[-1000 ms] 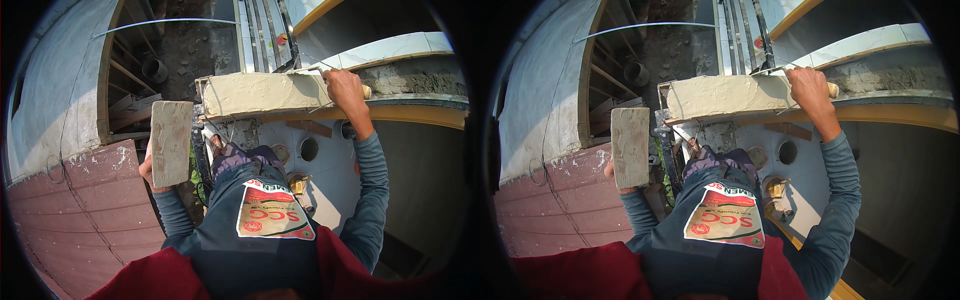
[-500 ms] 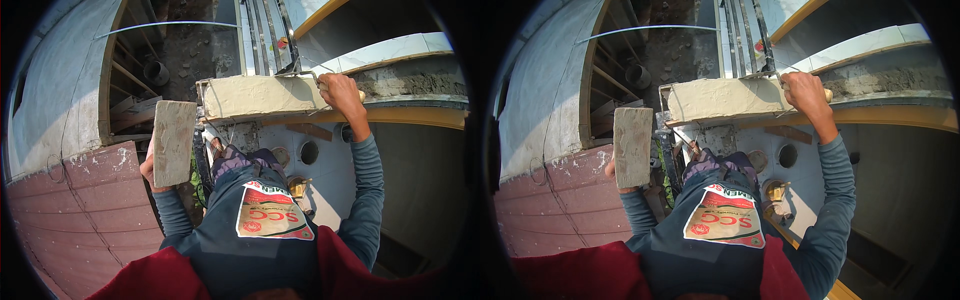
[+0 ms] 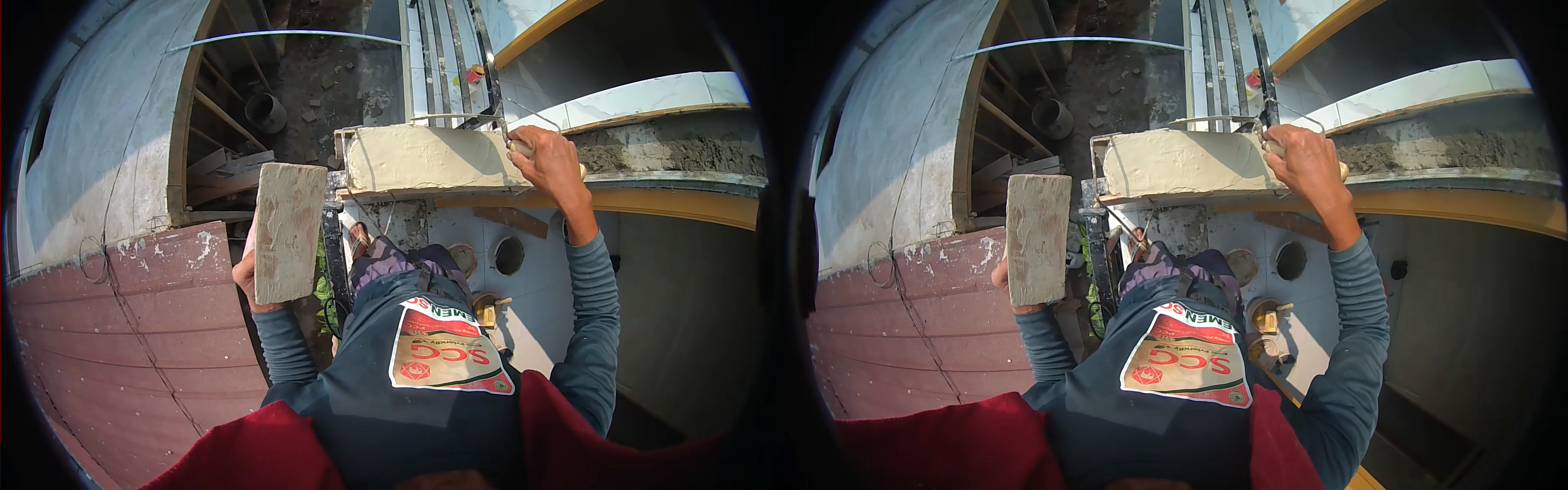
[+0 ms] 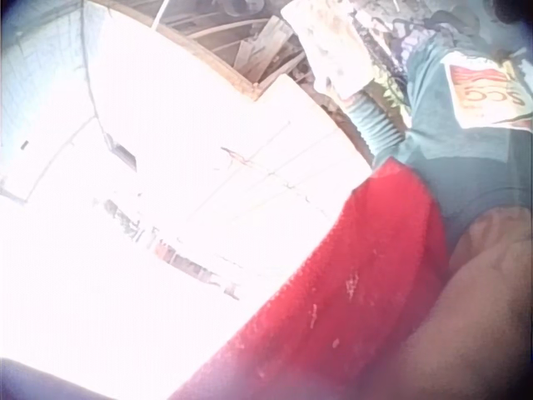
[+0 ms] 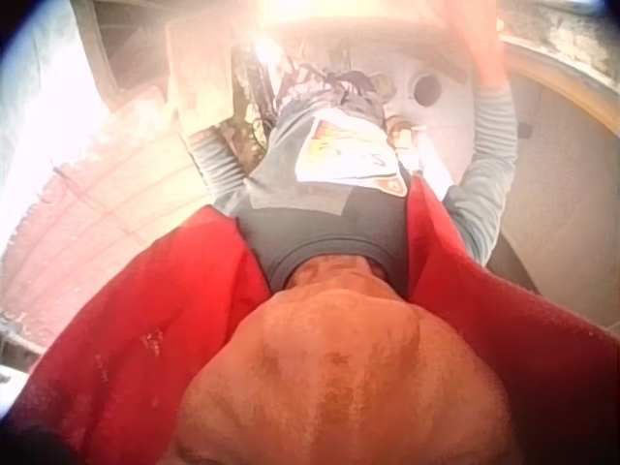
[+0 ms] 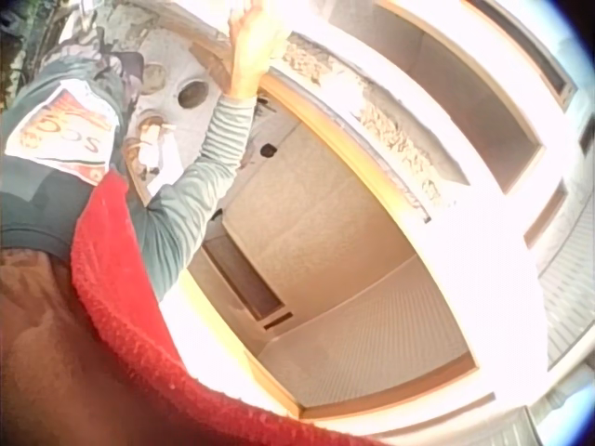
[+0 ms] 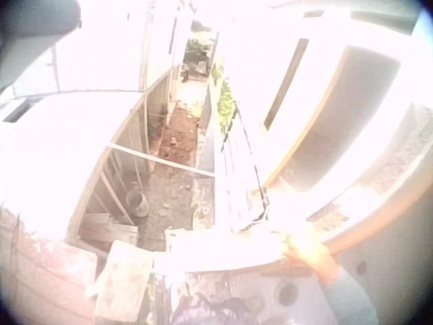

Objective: The person applies cement mortar to a wall ledge using a trowel and a wooden board to level the surface, then scoops more mortar from a bucket to fill gaps.

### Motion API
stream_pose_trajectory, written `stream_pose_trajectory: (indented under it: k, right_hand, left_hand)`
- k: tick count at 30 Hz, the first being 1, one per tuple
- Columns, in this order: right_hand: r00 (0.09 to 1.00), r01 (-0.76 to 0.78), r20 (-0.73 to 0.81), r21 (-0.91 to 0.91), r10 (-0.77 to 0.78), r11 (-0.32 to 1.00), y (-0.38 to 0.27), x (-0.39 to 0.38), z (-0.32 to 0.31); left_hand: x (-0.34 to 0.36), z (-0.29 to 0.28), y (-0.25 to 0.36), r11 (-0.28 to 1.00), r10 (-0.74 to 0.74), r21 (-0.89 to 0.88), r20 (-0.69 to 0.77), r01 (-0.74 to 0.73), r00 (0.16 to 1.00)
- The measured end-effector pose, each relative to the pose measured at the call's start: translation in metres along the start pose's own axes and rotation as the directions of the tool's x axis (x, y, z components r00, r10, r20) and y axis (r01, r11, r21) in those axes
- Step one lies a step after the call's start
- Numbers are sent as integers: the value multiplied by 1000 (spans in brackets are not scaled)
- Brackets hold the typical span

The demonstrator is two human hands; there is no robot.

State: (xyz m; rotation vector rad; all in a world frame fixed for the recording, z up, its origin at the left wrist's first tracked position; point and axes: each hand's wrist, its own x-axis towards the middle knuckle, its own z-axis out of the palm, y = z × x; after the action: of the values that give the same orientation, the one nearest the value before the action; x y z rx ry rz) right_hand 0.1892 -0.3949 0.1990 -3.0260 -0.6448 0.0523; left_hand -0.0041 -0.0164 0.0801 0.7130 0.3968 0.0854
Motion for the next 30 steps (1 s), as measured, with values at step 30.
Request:
stream_pose_trajectory:
  k: [30]
  right_hand:
    - [983, 51, -185, 331, 12, 942, -29, -33, 11]
  left_hand:
    - [-2, -10, -7, 981, 148, -153, 186, -120, 971]
